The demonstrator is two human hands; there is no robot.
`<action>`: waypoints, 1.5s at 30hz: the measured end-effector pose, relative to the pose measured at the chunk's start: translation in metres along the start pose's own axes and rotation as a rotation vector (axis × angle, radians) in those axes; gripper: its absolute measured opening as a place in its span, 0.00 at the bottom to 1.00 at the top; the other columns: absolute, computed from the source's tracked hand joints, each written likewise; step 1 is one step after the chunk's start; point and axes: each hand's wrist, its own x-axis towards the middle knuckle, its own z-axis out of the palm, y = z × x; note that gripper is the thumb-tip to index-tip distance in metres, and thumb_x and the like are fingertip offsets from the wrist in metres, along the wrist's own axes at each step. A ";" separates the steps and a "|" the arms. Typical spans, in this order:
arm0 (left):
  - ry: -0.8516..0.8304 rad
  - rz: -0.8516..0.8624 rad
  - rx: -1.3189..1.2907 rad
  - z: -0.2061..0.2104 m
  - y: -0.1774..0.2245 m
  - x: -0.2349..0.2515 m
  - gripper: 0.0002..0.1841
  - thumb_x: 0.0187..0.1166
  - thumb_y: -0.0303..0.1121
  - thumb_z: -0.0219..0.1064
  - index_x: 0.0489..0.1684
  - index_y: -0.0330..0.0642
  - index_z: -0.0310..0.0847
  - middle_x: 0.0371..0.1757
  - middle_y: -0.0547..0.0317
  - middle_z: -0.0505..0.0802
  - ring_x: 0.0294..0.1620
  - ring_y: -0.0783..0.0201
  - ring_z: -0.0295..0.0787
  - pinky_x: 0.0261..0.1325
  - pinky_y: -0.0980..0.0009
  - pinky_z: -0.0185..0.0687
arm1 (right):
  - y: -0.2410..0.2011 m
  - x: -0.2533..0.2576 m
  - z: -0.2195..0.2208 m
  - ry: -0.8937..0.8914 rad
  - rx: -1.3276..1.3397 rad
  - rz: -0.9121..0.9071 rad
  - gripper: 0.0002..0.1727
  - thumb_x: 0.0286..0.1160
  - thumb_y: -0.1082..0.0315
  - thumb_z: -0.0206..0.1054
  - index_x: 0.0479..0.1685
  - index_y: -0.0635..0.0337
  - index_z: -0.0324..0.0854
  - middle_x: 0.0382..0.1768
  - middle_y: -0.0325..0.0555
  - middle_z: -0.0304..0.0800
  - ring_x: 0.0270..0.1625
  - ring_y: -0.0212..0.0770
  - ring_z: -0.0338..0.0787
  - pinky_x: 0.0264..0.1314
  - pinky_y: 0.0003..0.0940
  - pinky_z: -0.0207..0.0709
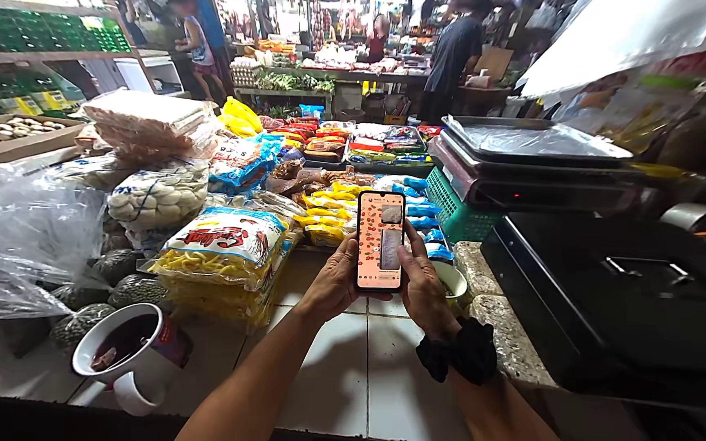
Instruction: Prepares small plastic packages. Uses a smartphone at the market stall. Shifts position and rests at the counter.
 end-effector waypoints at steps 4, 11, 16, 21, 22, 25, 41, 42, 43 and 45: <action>-0.031 -0.027 -0.060 -0.005 0.001 -0.001 0.24 0.91 0.44 0.37 0.85 0.55 0.53 0.64 0.43 0.90 0.60 0.44 0.93 0.56 0.46 0.92 | -0.003 -0.001 0.000 -0.035 0.003 0.004 0.48 0.68 0.82 0.52 0.96 0.44 0.44 0.66 0.58 0.85 0.57 0.45 0.94 0.59 0.42 0.90; -0.017 0.025 -0.018 0.000 0.002 0.000 0.35 0.72 0.19 0.54 0.83 0.49 0.51 0.62 0.45 0.89 0.53 0.46 0.96 0.49 0.46 0.95 | -0.001 -0.003 0.000 -0.055 -0.036 -0.044 0.53 0.62 0.84 0.58 0.96 0.51 0.41 0.65 0.58 0.86 0.57 0.44 0.94 0.60 0.39 0.90; -0.071 0.032 -0.029 -0.001 0.001 -0.001 0.38 0.70 0.15 0.51 0.84 0.50 0.47 0.64 0.47 0.90 0.57 0.48 0.95 0.54 0.47 0.94 | 0.001 -0.004 0.003 -0.010 -0.024 -0.080 0.47 0.74 0.80 0.62 0.95 0.52 0.44 0.62 0.56 0.88 0.56 0.44 0.95 0.61 0.38 0.90; -0.047 0.054 0.045 0.001 -0.002 -0.001 0.40 0.71 0.14 0.56 0.86 0.48 0.45 0.64 0.47 0.89 0.55 0.48 0.95 0.53 0.47 0.95 | 0.000 -0.005 0.005 0.028 -0.054 -0.082 0.45 0.77 0.80 0.62 0.95 0.52 0.45 0.61 0.56 0.89 0.55 0.43 0.95 0.60 0.37 0.91; -0.034 0.055 0.059 0.002 -0.002 -0.001 0.39 0.72 0.14 0.56 0.86 0.48 0.45 0.64 0.47 0.90 0.55 0.48 0.96 0.53 0.48 0.95 | -0.001 -0.005 0.005 0.026 -0.055 -0.076 0.45 0.77 0.80 0.62 0.95 0.52 0.45 0.61 0.56 0.89 0.55 0.43 0.95 0.61 0.37 0.91; -0.018 0.065 0.081 0.001 -0.002 -0.001 0.39 0.73 0.13 0.56 0.86 0.48 0.45 0.63 0.46 0.90 0.54 0.47 0.96 0.52 0.47 0.95 | -0.001 -0.004 0.003 -0.006 -0.029 -0.057 0.45 0.76 0.81 0.60 0.95 0.50 0.45 0.62 0.57 0.88 0.56 0.44 0.95 0.62 0.38 0.90; -0.024 0.048 0.029 0.000 0.004 -0.001 0.40 0.73 0.17 0.55 0.87 0.49 0.41 0.64 0.45 0.89 0.56 0.45 0.95 0.52 0.44 0.94 | -0.003 -0.002 -0.002 -0.081 0.020 -0.022 0.51 0.64 0.84 0.52 0.96 0.50 0.41 0.67 0.57 0.85 0.59 0.43 0.93 0.62 0.40 0.89; -0.030 0.049 0.014 -0.001 0.004 -0.001 0.39 0.73 0.17 0.55 0.87 0.49 0.42 0.64 0.45 0.89 0.56 0.44 0.95 0.52 0.44 0.94 | -0.004 -0.001 -0.003 -0.105 0.037 -0.021 0.50 0.65 0.83 0.49 0.97 0.51 0.39 0.69 0.56 0.84 0.60 0.43 0.93 0.62 0.41 0.89; -0.040 0.050 -0.002 -0.002 0.005 -0.001 0.39 0.74 0.18 0.55 0.86 0.49 0.42 0.65 0.44 0.89 0.56 0.43 0.95 0.52 0.43 0.94 | -0.004 -0.001 -0.004 -0.131 0.057 -0.021 0.49 0.66 0.83 0.46 0.97 0.52 0.38 0.70 0.56 0.83 0.62 0.43 0.92 0.64 0.42 0.88; -0.063 0.053 -0.028 -0.004 0.006 -0.001 0.38 0.74 0.18 0.54 0.86 0.50 0.42 0.66 0.43 0.88 0.57 0.41 0.94 0.52 0.41 0.93 | -0.006 -0.001 -0.005 -0.161 0.087 -0.016 0.48 0.68 0.83 0.43 0.97 0.53 0.37 0.74 0.57 0.81 0.64 0.44 0.91 0.66 0.43 0.87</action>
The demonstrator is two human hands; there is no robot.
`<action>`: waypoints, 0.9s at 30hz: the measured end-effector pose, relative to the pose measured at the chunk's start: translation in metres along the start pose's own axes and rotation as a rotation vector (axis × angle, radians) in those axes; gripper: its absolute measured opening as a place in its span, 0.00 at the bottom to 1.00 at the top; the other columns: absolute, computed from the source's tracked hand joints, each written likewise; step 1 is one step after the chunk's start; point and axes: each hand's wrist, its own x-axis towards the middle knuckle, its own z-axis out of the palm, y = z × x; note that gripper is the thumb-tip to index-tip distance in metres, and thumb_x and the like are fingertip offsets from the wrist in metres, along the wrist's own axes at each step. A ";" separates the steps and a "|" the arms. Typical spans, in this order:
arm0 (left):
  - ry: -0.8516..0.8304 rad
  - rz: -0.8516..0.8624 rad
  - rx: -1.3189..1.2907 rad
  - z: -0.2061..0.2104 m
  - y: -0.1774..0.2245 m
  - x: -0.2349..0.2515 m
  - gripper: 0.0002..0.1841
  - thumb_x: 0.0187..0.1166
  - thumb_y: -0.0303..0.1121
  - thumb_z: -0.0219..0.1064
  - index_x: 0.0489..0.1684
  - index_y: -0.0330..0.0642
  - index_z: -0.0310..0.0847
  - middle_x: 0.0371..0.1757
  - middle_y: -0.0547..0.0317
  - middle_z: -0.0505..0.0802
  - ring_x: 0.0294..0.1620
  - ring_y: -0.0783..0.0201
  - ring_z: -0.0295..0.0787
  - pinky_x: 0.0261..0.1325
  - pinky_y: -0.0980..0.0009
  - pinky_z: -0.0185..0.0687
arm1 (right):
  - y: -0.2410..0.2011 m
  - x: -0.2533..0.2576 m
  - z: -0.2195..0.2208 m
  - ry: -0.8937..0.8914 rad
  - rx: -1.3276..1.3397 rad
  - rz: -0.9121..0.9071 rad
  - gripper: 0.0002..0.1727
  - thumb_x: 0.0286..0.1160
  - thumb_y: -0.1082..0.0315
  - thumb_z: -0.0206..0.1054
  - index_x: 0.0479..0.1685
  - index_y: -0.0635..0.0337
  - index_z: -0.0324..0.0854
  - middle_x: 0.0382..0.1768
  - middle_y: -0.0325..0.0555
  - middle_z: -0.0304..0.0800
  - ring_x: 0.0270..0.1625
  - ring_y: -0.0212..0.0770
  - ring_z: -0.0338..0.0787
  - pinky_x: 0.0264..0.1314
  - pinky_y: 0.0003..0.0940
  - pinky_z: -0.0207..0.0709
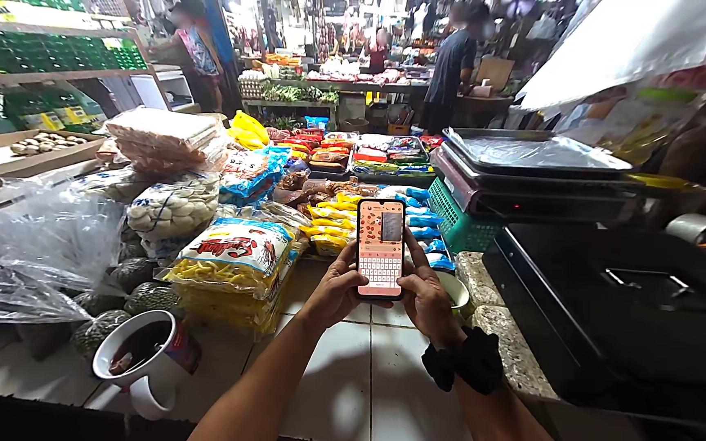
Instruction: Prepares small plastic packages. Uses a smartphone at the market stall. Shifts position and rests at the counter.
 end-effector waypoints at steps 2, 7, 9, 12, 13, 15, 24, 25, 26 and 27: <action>-0.018 0.007 -0.011 -0.001 0.000 0.000 0.38 0.74 0.19 0.54 0.87 0.51 0.42 0.66 0.42 0.88 0.58 0.41 0.94 0.53 0.41 0.93 | -0.001 0.000 0.001 -0.001 0.000 0.000 0.47 0.68 0.84 0.42 0.97 0.53 0.36 0.74 0.56 0.80 0.64 0.43 0.91 0.66 0.42 0.87; -0.024 0.004 -0.021 -0.002 0.000 0.000 0.36 0.75 0.21 0.54 0.85 0.51 0.44 0.66 0.43 0.88 0.57 0.41 0.94 0.52 0.42 0.93 | -0.001 0.001 0.002 0.015 -0.003 0.015 0.47 0.68 0.85 0.42 0.96 0.53 0.36 0.72 0.54 0.82 0.63 0.43 0.92 0.64 0.42 0.88; -0.022 -0.001 -0.023 -0.001 0.001 0.000 0.35 0.75 0.22 0.53 0.85 0.51 0.45 0.65 0.43 0.88 0.57 0.41 0.94 0.51 0.42 0.93 | -0.001 0.001 0.001 0.004 0.004 0.009 0.48 0.67 0.85 0.42 0.97 0.52 0.35 0.72 0.55 0.82 0.64 0.44 0.91 0.64 0.42 0.88; -0.026 0.004 -0.032 -0.001 0.000 0.001 0.34 0.76 0.23 0.52 0.84 0.51 0.46 0.66 0.42 0.88 0.58 0.40 0.93 0.51 0.41 0.93 | -0.001 0.001 0.000 -0.004 -0.002 0.006 0.48 0.68 0.85 0.42 0.97 0.52 0.35 0.74 0.55 0.81 0.65 0.44 0.91 0.65 0.43 0.88; -0.024 0.004 -0.031 -0.001 0.000 0.001 0.34 0.76 0.23 0.51 0.84 0.51 0.46 0.66 0.42 0.88 0.58 0.41 0.93 0.51 0.41 0.93 | -0.001 0.001 0.000 -0.003 -0.001 0.010 0.49 0.68 0.85 0.42 0.97 0.51 0.35 0.74 0.56 0.81 0.65 0.45 0.91 0.64 0.43 0.88; -0.022 0.004 -0.028 -0.002 0.000 0.001 0.34 0.76 0.23 0.51 0.84 0.51 0.46 0.65 0.42 0.88 0.58 0.41 0.93 0.51 0.41 0.93 | -0.001 0.001 0.000 0.002 0.019 0.017 0.49 0.66 0.85 0.43 0.97 0.51 0.36 0.73 0.55 0.81 0.64 0.44 0.91 0.64 0.43 0.88; -0.030 0.007 -0.026 -0.003 0.000 0.001 0.36 0.75 0.20 0.52 0.86 0.51 0.43 0.66 0.43 0.88 0.58 0.41 0.93 0.53 0.40 0.92 | -0.001 0.001 -0.001 -0.026 0.020 0.000 0.52 0.61 0.85 0.46 0.96 0.53 0.33 0.73 0.56 0.81 0.64 0.44 0.92 0.65 0.43 0.88; -0.027 0.005 -0.023 -0.003 0.000 0.001 0.37 0.74 0.19 0.52 0.86 0.51 0.42 0.66 0.43 0.88 0.58 0.41 0.93 0.53 0.40 0.92 | -0.001 0.001 -0.001 -0.022 0.011 0.000 0.52 0.61 0.85 0.46 0.96 0.53 0.34 0.73 0.56 0.81 0.64 0.43 0.92 0.65 0.42 0.88; -0.024 0.002 -0.023 -0.003 0.000 0.001 0.38 0.73 0.19 0.52 0.86 0.52 0.42 0.66 0.43 0.88 0.58 0.41 0.93 0.54 0.40 0.92 | -0.001 0.000 0.000 -0.018 0.004 0.001 0.52 0.62 0.85 0.46 0.96 0.53 0.34 0.73 0.56 0.81 0.64 0.44 0.92 0.65 0.42 0.88; -0.025 -0.001 -0.026 -0.003 0.000 0.001 0.39 0.73 0.18 0.52 0.86 0.52 0.41 0.66 0.43 0.88 0.59 0.41 0.93 0.54 0.40 0.92 | -0.001 0.000 0.000 -0.012 0.000 0.004 0.51 0.63 0.85 0.45 0.96 0.52 0.35 0.73 0.56 0.81 0.64 0.44 0.92 0.64 0.42 0.88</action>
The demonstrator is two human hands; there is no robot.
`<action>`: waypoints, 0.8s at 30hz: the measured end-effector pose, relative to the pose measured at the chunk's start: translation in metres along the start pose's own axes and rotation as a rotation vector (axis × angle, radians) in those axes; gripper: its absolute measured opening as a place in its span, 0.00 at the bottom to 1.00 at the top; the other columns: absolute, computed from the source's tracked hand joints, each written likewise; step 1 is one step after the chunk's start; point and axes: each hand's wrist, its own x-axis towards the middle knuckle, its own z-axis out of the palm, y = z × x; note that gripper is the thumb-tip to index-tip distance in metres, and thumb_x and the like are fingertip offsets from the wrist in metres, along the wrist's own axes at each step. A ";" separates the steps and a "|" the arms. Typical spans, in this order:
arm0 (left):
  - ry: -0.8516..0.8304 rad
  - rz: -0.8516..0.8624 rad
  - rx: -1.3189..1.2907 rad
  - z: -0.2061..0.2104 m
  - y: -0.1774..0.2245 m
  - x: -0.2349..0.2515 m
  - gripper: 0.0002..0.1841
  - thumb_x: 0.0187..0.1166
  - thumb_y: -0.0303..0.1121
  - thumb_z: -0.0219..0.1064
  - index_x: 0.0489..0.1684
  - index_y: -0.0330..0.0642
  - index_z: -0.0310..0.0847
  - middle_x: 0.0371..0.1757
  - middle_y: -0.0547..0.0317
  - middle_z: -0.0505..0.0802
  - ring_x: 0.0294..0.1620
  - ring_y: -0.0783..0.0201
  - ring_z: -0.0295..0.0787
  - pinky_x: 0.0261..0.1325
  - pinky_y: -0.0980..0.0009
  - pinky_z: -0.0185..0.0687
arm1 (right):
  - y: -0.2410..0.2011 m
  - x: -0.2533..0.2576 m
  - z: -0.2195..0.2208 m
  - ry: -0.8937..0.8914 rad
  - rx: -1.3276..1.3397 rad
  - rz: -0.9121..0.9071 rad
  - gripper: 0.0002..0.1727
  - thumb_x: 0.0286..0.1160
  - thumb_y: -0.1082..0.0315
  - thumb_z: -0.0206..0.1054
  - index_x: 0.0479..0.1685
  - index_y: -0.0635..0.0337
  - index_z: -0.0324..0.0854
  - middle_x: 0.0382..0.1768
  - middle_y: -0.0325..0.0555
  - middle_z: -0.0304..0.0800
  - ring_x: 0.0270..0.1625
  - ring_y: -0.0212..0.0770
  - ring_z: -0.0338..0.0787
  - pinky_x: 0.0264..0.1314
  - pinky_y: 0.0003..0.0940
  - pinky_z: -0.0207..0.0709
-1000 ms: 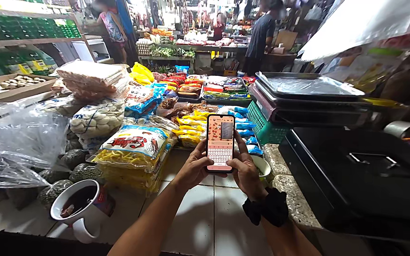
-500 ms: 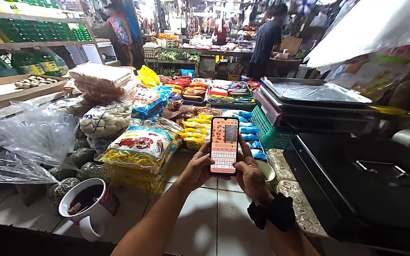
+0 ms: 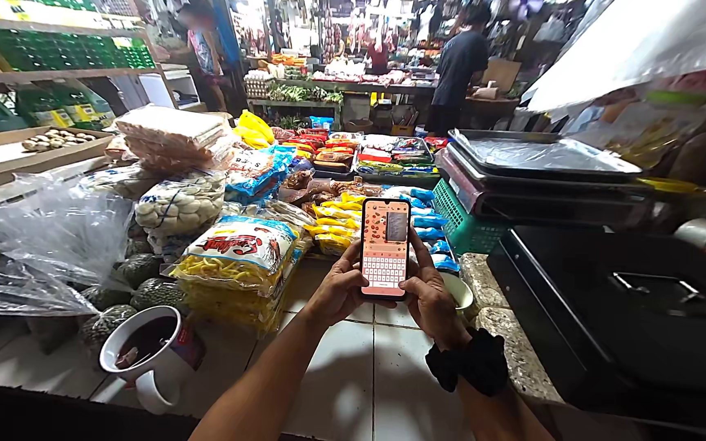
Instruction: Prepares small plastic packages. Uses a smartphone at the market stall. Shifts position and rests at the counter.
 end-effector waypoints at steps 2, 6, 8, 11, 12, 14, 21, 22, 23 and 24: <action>-0.003 -0.002 -0.006 0.000 0.000 0.000 0.39 0.72 0.18 0.51 0.87 0.52 0.40 0.66 0.43 0.88 0.59 0.41 0.93 0.54 0.39 0.92 | 0.000 0.000 0.000 -0.002 0.007 0.003 0.51 0.64 0.85 0.44 0.97 0.51 0.34 0.74 0.56 0.80 0.64 0.44 0.91 0.64 0.43 0.88; -0.010 -0.002 -0.002 -0.001 0.000 0.000 0.38 0.74 0.19 0.51 0.87 0.53 0.41 0.66 0.43 0.88 0.59 0.41 0.93 0.54 0.40 0.92 | 0.000 0.000 0.001 0.012 0.005 0.013 0.49 0.66 0.85 0.43 0.97 0.50 0.35 0.74 0.56 0.80 0.63 0.44 0.92 0.63 0.43 0.89; 0.009 -0.004 0.009 0.001 0.001 0.000 0.36 0.76 0.20 0.50 0.86 0.52 0.42 0.65 0.44 0.89 0.58 0.42 0.94 0.53 0.42 0.93 | 0.000 0.000 0.001 0.022 0.006 0.021 0.49 0.67 0.86 0.42 0.96 0.51 0.34 0.73 0.57 0.80 0.63 0.45 0.92 0.63 0.43 0.89; 0.035 0.003 0.026 0.003 0.000 0.000 0.35 0.78 0.21 0.50 0.86 0.51 0.43 0.64 0.43 0.89 0.56 0.41 0.94 0.51 0.42 0.93 | 0.001 0.000 0.001 0.018 0.010 0.015 0.49 0.67 0.85 0.43 0.97 0.50 0.35 0.73 0.56 0.80 0.64 0.44 0.91 0.63 0.43 0.88; 0.032 0.006 0.026 0.003 0.000 0.000 0.35 0.78 0.20 0.52 0.86 0.51 0.43 0.63 0.43 0.89 0.56 0.41 0.95 0.51 0.42 0.94 | 0.001 0.000 0.001 0.023 0.002 0.002 0.49 0.68 0.84 0.45 0.96 0.51 0.35 0.72 0.56 0.81 0.63 0.44 0.92 0.63 0.42 0.88; 0.023 0.009 0.029 0.004 -0.001 -0.001 0.36 0.76 0.19 0.53 0.86 0.50 0.44 0.64 0.44 0.89 0.56 0.43 0.95 0.52 0.43 0.94 | 0.005 0.000 0.000 0.040 -0.030 -0.036 0.48 0.70 0.84 0.50 0.96 0.55 0.36 0.70 0.58 0.83 0.63 0.46 0.92 0.64 0.43 0.89; 0.000 0.011 0.031 0.005 -0.003 0.000 0.36 0.74 0.18 0.52 0.85 0.50 0.46 0.65 0.45 0.89 0.56 0.45 0.95 0.53 0.44 0.94 | 0.009 -0.002 0.002 0.064 -0.091 -0.105 0.50 0.67 0.85 0.57 0.95 0.56 0.39 0.67 0.58 0.86 0.61 0.46 0.93 0.65 0.41 0.88; 0.001 0.014 0.037 0.005 -0.003 0.000 0.36 0.74 0.18 0.52 0.85 0.50 0.47 0.65 0.46 0.89 0.56 0.45 0.95 0.52 0.45 0.94 | 0.008 -0.002 0.002 0.069 -0.100 -0.116 0.50 0.68 0.84 0.58 0.95 0.57 0.40 0.67 0.58 0.86 0.61 0.46 0.93 0.65 0.41 0.89; 0.003 0.016 0.046 0.006 -0.003 -0.001 0.36 0.74 0.18 0.51 0.85 0.50 0.46 0.66 0.46 0.89 0.56 0.46 0.95 0.52 0.45 0.94 | 0.008 -0.002 0.003 0.078 -0.107 -0.123 0.50 0.69 0.84 0.61 0.95 0.57 0.40 0.66 0.58 0.86 0.60 0.46 0.94 0.64 0.41 0.89; 0.009 0.015 0.050 0.007 -0.003 -0.001 0.36 0.74 0.17 0.51 0.85 0.50 0.47 0.65 0.47 0.89 0.56 0.47 0.95 0.52 0.46 0.94 | 0.008 -0.003 0.004 0.088 -0.112 -0.130 0.50 0.69 0.84 0.62 0.95 0.58 0.40 0.65 0.57 0.87 0.59 0.45 0.94 0.64 0.41 0.90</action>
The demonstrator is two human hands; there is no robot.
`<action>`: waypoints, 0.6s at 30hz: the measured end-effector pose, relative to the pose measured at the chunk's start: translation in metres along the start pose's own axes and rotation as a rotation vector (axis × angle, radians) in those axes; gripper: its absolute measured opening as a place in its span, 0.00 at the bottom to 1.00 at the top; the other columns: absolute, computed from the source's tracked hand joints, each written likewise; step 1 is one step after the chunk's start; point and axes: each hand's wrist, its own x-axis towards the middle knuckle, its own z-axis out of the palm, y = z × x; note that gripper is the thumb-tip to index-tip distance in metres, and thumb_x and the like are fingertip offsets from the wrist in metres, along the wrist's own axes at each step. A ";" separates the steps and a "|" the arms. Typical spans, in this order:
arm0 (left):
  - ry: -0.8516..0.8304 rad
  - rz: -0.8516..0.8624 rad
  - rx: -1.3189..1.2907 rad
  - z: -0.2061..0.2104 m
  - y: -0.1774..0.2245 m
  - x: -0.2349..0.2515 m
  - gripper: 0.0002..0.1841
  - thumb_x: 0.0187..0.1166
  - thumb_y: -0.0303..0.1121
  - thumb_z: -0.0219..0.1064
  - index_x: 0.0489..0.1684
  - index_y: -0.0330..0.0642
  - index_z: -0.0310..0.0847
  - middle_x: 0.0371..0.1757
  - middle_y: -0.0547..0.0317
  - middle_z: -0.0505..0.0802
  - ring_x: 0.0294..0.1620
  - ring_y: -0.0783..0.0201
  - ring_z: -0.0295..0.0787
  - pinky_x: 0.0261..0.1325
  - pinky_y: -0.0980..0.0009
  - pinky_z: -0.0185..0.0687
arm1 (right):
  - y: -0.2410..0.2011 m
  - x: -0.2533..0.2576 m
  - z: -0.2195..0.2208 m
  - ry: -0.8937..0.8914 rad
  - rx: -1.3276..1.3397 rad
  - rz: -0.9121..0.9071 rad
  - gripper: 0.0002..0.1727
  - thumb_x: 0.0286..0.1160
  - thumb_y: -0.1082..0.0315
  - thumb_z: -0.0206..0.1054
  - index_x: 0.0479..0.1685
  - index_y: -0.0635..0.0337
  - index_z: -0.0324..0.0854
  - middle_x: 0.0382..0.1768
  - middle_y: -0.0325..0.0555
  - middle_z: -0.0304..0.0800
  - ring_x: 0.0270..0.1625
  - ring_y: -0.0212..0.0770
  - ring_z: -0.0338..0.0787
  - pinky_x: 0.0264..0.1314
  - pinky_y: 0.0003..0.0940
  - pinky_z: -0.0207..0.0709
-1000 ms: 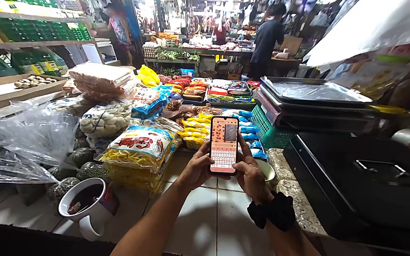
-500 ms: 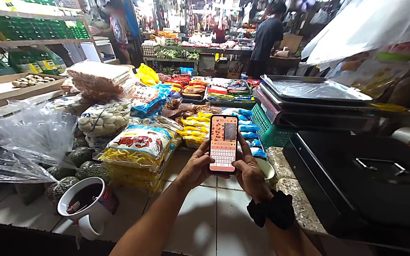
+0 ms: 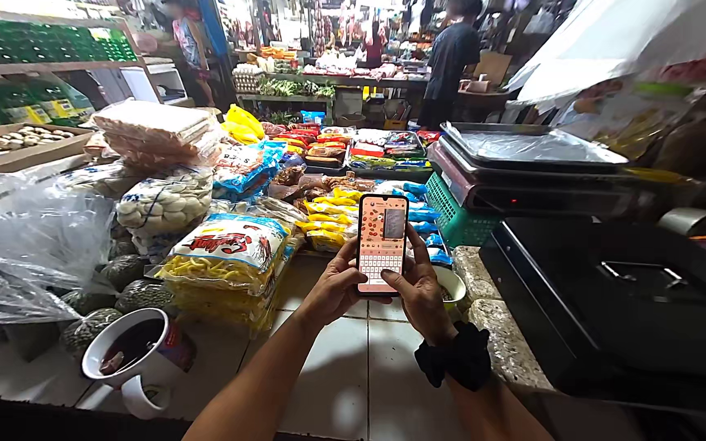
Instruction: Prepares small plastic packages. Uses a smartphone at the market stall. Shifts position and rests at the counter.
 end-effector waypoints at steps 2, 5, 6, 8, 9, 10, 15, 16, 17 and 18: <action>0.006 -0.004 -0.001 0.001 0.000 -0.001 0.36 0.74 0.17 0.51 0.85 0.50 0.47 0.65 0.48 0.89 0.56 0.48 0.95 0.52 0.48 0.95 | 0.000 -0.001 0.001 0.017 -0.017 -0.007 0.51 0.69 0.84 0.64 0.95 0.58 0.40 0.63 0.56 0.88 0.58 0.44 0.94 0.63 0.40 0.90; -0.005 -0.006 0.001 0.001 0.001 -0.001 0.36 0.75 0.17 0.51 0.86 0.50 0.46 0.64 0.48 0.89 0.56 0.49 0.95 0.53 0.48 0.95 | -0.001 -0.001 0.003 0.034 -0.040 -0.005 0.50 0.70 0.85 0.65 0.95 0.58 0.41 0.62 0.57 0.89 0.57 0.46 0.95 0.63 0.40 0.91; -0.003 -0.005 0.005 0.001 0.001 0.000 0.36 0.75 0.18 0.51 0.86 0.49 0.46 0.64 0.47 0.89 0.56 0.48 0.95 0.52 0.48 0.95 | -0.001 -0.001 0.003 0.034 -0.045 -0.002 0.49 0.71 0.84 0.64 0.94 0.59 0.41 0.62 0.57 0.89 0.57 0.45 0.95 0.62 0.39 0.91; 0.005 -0.002 0.013 0.001 0.000 0.000 0.35 0.77 0.19 0.50 0.86 0.49 0.46 0.65 0.46 0.89 0.56 0.47 0.95 0.52 0.47 0.95 | -0.001 0.000 0.000 0.012 -0.031 -0.002 0.46 0.74 0.82 0.59 0.94 0.58 0.41 0.63 0.56 0.88 0.58 0.44 0.94 0.64 0.39 0.90; 0.010 0.002 0.018 0.001 0.000 0.000 0.34 0.78 0.20 0.50 0.86 0.49 0.46 0.65 0.46 0.89 0.56 0.46 0.95 0.51 0.46 0.95 | 0.000 0.001 -0.001 0.001 -0.008 -0.001 0.43 0.76 0.81 0.54 0.95 0.57 0.42 0.64 0.56 0.88 0.59 0.44 0.94 0.65 0.40 0.88; 0.013 0.005 0.021 0.001 0.000 0.000 0.34 0.79 0.20 0.50 0.87 0.49 0.45 0.65 0.45 0.89 0.56 0.45 0.95 0.51 0.45 0.95 | 0.001 0.002 -0.002 -0.003 0.015 0.002 0.41 0.78 0.80 0.50 0.95 0.55 0.44 0.65 0.56 0.87 0.60 0.44 0.93 0.66 0.41 0.88; 0.037 0.011 0.037 0.002 0.000 -0.001 0.35 0.78 0.17 0.52 0.86 0.47 0.45 0.64 0.45 0.90 0.56 0.45 0.95 0.51 0.45 0.95 | 0.002 0.003 -0.002 0.007 0.034 0.007 0.37 0.82 0.80 0.46 0.95 0.54 0.46 0.68 0.58 0.85 0.63 0.45 0.92 0.66 0.43 0.87; 0.037 0.013 0.042 0.002 0.000 -0.001 0.36 0.78 0.17 0.52 0.87 0.47 0.44 0.64 0.45 0.90 0.56 0.45 0.95 0.52 0.45 0.95 | 0.002 0.003 -0.002 0.005 0.038 0.007 0.38 0.81 0.80 0.46 0.95 0.55 0.46 0.68 0.58 0.85 0.63 0.45 0.92 0.66 0.43 0.87; 0.038 0.018 0.045 0.002 -0.001 -0.001 0.36 0.78 0.17 0.53 0.87 0.47 0.44 0.63 0.45 0.90 0.55 0.45 0.95 0.51 0.45 0.95 | 0.002 0.003 -0.002 0.003 0.039 0.005 0.38 0.80 0.80 0.46 0.95 0.55 0.45 0.68 0.58 0.85 0.62 0.45 0.92 0.66 0.42 0.87; 0.043 0.023 0.048 0.002 -0.001 -0.001 0.36 0.78 0.17 0.53 0.87 0.47 0.43 0.63 0.45 0.90 0.55 0.45 0.96 0.51 0.45 0.95 | 0.002 0.003 -0.001 0.000 0.038 0.005 0.39 0.81 0.80 0.47 0.95 0.55 0.45 0.68 0.58 0.85 0.62 0.45 0.92 0.66 0.42 0.87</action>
